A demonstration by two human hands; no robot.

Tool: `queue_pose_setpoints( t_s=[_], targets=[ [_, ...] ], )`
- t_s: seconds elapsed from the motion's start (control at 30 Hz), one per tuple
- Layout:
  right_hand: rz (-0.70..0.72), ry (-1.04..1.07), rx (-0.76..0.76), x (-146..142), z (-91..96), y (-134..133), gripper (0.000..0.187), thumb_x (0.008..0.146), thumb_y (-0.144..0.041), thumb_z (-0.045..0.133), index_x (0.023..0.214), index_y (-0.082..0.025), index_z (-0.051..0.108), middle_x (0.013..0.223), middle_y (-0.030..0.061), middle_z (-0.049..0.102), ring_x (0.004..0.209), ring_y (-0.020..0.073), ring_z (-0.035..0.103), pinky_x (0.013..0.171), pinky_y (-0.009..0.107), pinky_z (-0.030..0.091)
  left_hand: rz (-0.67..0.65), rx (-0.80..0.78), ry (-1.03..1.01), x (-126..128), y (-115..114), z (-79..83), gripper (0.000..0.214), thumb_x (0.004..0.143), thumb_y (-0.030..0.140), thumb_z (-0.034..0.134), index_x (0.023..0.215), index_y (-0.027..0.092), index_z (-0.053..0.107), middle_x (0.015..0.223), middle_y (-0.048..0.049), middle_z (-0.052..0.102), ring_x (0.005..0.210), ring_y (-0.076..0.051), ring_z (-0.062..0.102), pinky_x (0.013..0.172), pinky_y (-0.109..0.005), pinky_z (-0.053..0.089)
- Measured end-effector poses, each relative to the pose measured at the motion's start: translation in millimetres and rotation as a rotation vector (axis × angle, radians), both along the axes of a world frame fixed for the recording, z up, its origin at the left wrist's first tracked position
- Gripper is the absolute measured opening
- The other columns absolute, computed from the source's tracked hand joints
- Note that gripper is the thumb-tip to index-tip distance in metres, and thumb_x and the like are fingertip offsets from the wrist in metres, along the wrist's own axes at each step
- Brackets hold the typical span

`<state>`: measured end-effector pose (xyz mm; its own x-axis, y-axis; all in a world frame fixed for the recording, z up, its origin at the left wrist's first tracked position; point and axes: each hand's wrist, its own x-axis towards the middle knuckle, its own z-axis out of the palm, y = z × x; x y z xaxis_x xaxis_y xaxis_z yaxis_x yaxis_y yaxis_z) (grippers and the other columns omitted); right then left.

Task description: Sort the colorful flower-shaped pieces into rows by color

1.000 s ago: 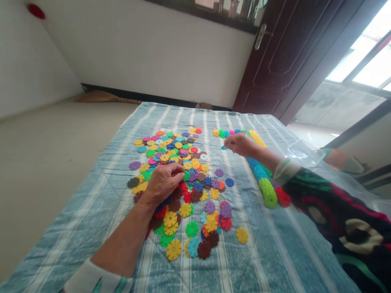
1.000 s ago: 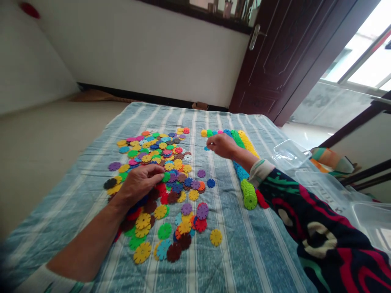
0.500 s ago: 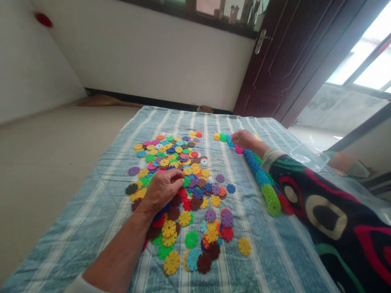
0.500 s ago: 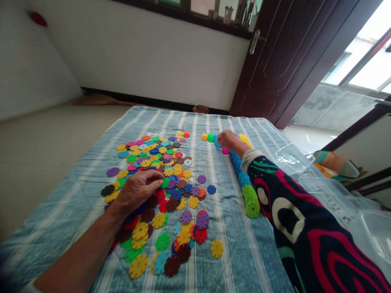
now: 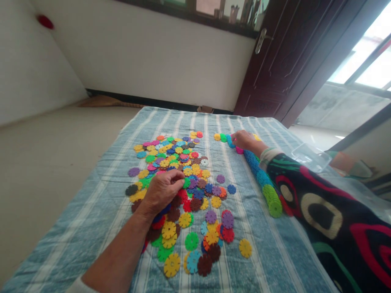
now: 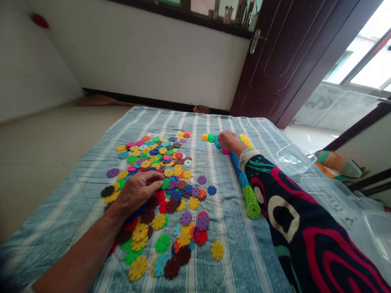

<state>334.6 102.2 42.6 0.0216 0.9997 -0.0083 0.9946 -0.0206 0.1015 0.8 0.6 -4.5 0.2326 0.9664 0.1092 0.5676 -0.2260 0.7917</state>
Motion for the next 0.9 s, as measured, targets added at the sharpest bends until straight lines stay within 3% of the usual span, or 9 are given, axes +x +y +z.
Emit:
queue_pose_setpoints(
  t_s=[0.33, 0.6, 0.9],
  targets=[
    [0.089, -0.053, -0.032, -6, -1.2, -5, 0.039, 0.081, -0.021, 0.068, 0.12, -0.022, 0.068, 0.117, 0.0116, 0.07, 0.108, 0.0272, 0.064, 0.084, 0.03, 0.047, -0.001, 0.004, 0.005, 0, -1, 2.6, 0.023, 0.07, 0.041, 0.059, 0.076, 0.021, 0.069, 0.062, 0.0011, 0.066, 0.055, -0.015, 0.056, 0.054, -0.025, 0.045],
    [0.101, -0.088, -0.042, -8, -6.0, -2, 0.039, 0.081, -0.017, 0.064, 0.12, -0.021, 0.067, 0.117, 0.0127, 0.069, 0.106, 0.029, 0.065, 0.085, 0.033, 0.049, 0.009, -0.022, 0.03, -1, 0, 0.6, 0.027, 0.07, 0.043, 0.058, 0.08, 0.02, 0.069, 0.068, -0.0003, 0.069, 0.06, -0.016, 0.059, 0.06, -0.026, 0.047],
    [0.083, -0.077, -0.041, -6, -7.8, 0, 0.039, 0.08, -0.016, 0.062, 0.118, -0.023, 0.068, 0.116, 0.0111, 0.07, 0.107, 0.0284, 0.065, 0.083, 0.031, 0.049, 0.018, -0.028, 0.022, 0, -1, 0.2, 0.027, 0.07, 0.043, 0.059, 0.079, 0.02, 0.07, 0.063, 0.0012, 0.066, 0.055, -0.015, 0.055, 0.056, -0.025, 0.045]
  ],
)
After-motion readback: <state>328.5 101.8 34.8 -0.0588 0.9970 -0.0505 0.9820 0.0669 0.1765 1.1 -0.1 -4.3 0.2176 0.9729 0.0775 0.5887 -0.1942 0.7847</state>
